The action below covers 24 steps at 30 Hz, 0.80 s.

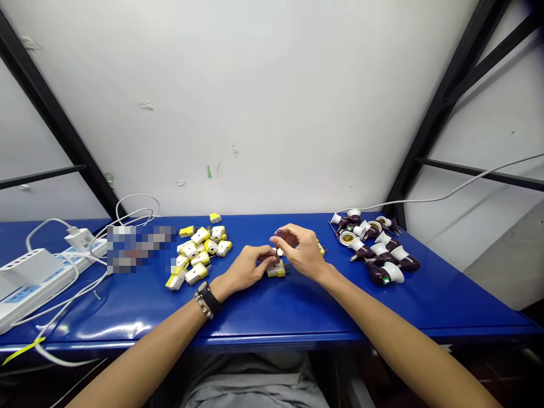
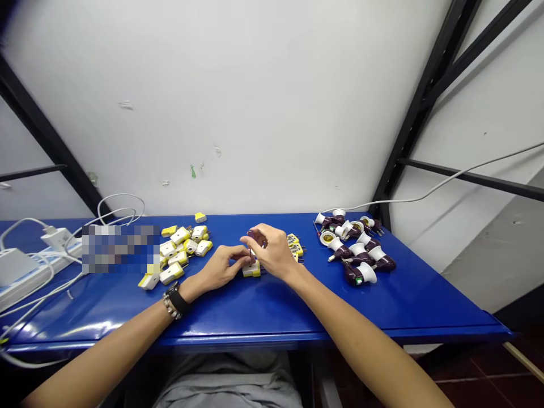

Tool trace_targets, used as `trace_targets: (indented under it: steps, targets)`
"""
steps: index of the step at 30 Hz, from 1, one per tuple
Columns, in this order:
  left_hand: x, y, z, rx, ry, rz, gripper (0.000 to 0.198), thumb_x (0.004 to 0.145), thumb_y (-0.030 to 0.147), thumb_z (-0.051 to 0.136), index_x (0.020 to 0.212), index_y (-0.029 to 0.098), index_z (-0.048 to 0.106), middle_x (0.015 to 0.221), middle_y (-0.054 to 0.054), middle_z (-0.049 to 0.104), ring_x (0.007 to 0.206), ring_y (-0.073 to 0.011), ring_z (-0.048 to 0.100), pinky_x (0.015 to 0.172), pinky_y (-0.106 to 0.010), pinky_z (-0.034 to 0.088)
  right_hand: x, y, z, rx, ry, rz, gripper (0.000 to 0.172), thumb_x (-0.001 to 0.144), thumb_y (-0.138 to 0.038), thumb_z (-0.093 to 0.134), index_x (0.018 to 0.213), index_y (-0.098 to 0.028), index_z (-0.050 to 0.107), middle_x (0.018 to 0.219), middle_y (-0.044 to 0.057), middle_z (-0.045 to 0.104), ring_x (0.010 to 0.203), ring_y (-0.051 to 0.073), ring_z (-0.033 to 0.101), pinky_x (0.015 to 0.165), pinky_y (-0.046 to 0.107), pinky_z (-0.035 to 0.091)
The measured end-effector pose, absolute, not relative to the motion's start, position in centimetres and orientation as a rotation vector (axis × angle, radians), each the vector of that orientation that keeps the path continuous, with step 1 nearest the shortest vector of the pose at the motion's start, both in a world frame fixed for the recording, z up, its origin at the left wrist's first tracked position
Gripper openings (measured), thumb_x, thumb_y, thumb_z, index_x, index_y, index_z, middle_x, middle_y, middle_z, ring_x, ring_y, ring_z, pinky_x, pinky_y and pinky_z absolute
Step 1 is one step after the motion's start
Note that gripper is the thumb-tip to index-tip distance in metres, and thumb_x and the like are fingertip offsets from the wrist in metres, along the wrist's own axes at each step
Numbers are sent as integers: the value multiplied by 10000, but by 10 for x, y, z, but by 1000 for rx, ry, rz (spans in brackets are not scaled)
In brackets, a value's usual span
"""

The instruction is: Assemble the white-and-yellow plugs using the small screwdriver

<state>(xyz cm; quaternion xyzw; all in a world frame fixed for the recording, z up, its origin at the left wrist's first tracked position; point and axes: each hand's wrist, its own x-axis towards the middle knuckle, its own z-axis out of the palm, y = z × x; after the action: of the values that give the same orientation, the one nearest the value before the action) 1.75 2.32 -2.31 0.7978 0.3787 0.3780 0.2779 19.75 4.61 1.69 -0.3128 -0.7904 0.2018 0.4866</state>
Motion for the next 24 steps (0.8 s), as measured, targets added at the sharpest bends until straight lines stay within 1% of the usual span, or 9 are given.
trace_targets:
  steps: [2, 4, 9, 11, 12, 14, 16, 21, 24]
  targets:
    - [17, 23, -22, 2134, 1020, 998, 199, 971, 276, 508, 944, 178, 679, 889, -36, 761, 796, -170, 700, 756, -262, 546, 198, 45, 18, -762, -1909, 478, 204, 901, -372, 655, 807, -192, 679, 723, 34, 686, 613, 154, 574, 578, 276, 435]
    - [17, 22, -22, 2143, 1025, 992, 207, 972, 272, 500, 923, 173, 675, 875, -37, 752, 777, -165, 688, 737, -255, 538, 198, 45, 22, -740, -1965, 520, 208, 935, -353, 601, 842, -190, 692, 741, 33, 701, 623, 152, 584, 579, 271, 436]
    - [17, 24, -25, 2161, 1056, 1013, 215, 963, 283, 520, 906, 158, 685, 813, -29, 725, 694, -147, 644, 688, -240, 512, 200, 46, 24, -696, -2071, 756, 284, 1013, -316, 435, 1115, -173, 658, 820, 21, 715, 640, 127, 599, 622, 250, 472]
    - [16, 25, -26, 2159, 1067, 1009, 212, 962, 290, 529, 923, 160, 692, 824, -31, 735, 697, -149, 650, 689, -241, 511, 200, 47, 21, -704, -2021, 778, 288, 999, -337, 473, 1173, -176, 636, 845, 26, 722, 639, 129, 602, 621, 253, 483]
    - [16, 25, -26, 2160, 1068, 1005, 213, 962, 294, 532, 925, 161, 694, 830, -32, 739, 701, -150, 655, 690, -241, 511, 199, 47, 19, -716, -1979, 770, 279, 977, -361, 522, 1148, -177, 646, 834, 27, 720, 629, 132, 601, 607, 253, 483]
    - [16, 26, -27, 2163, 1066, 998, 219, 962, 305, 537, 924, 161, 698, 831, -34, 742, 705, -152, 660, 691, -243, 513, 198, 47, 17, -744, -1895, 739, 248, 931, -401, 603, 1006, -177, 677, 781, 27, 707, 598, 135, 594, 575, 253, 476]
    - [15, 26, -27, 2164, 1063, 995, 225, 960, 309, 541, 926, 160, 707, 847, -38, 746, 722, -157, 666, 707, -250, 520, 196, 46, 17, -746, -1874, 735, 250, 942, -410, 585, 916, -178, 676, 758, 29, 703, 573, 130, 586, 567, 251, 472]
    - [15, 27, -28, 2126, 1054, 1022, 223, 949, 258, 527, 954, 157, 725, 913, -55, 761, 784, -174, 686, 747, -269, 536, 195, 43, 22, -695, -1984, 847, 320, 1028, -369, 400, 1125, -188, 646, 901, 43, 740, 636, 123, 612, 599, 241, 485]
    - [16, 27, -27, 2106, 1058, 1023, 227, 951, 273, 532, 904, 150, 716, 847, -50, 753, 735, -165, 674, 713, -265, 534, 194, 43, 20, -683, -1969, 854, 324, 995, -405, 491, 1203, -196, 626, 956, 50, 743, 680, 134, 629, 605, 245, 492]
